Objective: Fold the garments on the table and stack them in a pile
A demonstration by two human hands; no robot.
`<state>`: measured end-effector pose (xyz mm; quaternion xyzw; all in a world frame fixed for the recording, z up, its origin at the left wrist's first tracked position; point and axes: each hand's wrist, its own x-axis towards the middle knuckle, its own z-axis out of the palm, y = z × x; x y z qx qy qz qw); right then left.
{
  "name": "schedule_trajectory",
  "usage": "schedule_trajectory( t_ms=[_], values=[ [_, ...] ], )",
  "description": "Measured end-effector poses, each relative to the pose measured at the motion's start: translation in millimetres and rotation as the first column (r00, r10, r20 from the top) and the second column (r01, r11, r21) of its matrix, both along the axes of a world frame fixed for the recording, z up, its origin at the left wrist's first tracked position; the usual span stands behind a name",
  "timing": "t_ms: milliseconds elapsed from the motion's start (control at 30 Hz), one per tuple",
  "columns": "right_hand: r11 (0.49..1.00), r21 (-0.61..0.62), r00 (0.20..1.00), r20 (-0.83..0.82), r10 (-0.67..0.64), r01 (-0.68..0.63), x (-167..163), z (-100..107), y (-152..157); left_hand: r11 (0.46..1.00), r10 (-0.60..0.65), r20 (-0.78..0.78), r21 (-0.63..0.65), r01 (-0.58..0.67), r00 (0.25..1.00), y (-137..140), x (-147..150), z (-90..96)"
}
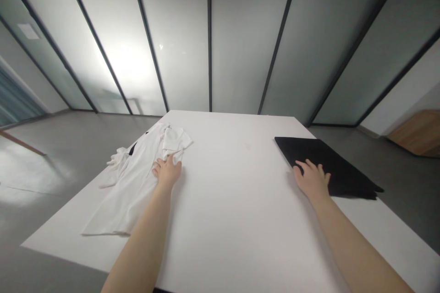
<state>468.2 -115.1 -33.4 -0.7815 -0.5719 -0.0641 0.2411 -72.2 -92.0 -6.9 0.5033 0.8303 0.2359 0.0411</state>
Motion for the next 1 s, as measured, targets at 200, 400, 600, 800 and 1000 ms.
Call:
schedule_trajectory(
  t_ms=[200,400,600,800,1000],
  values=[
    [0.942,0.199,0.955,-0.066,0.290,-0.272,-21.2,9.1,2.2,0.990,-0.120,-0.024,0.066,0.121,0.992,6.5,-2.1,0.7],
    [0.782,0.186,0.766,-0.164,0.622,-0.595,-62.8,15.5,0.3,0.897,-0.410,0.015,0.186,0.400,0.912,2.1,30.5,9.1],
    [0.722,0.119,0.671,-0.291,0.682,-0.682,-72.4,20.1,-6.1,0.706,-0.703,0.019,0.138,0.694,0.711,-18.5,71.2,15.9],
    [0.701,0.079,0.665,-0.255,0.702,-0.709,-63.9,15.2,-3.7,0.610,-0.785,-0.027,0.135,0.781,0.619,-33.2,87.9,27.0],
    [0.690,0.084,0.654,-0.253,0.713,-0.719,-66.1,12.5,-3.0,0.948,-0.313,-0.277,-0.153,0.280,0.908,-31.4,68.6,15.3]
  ],
)
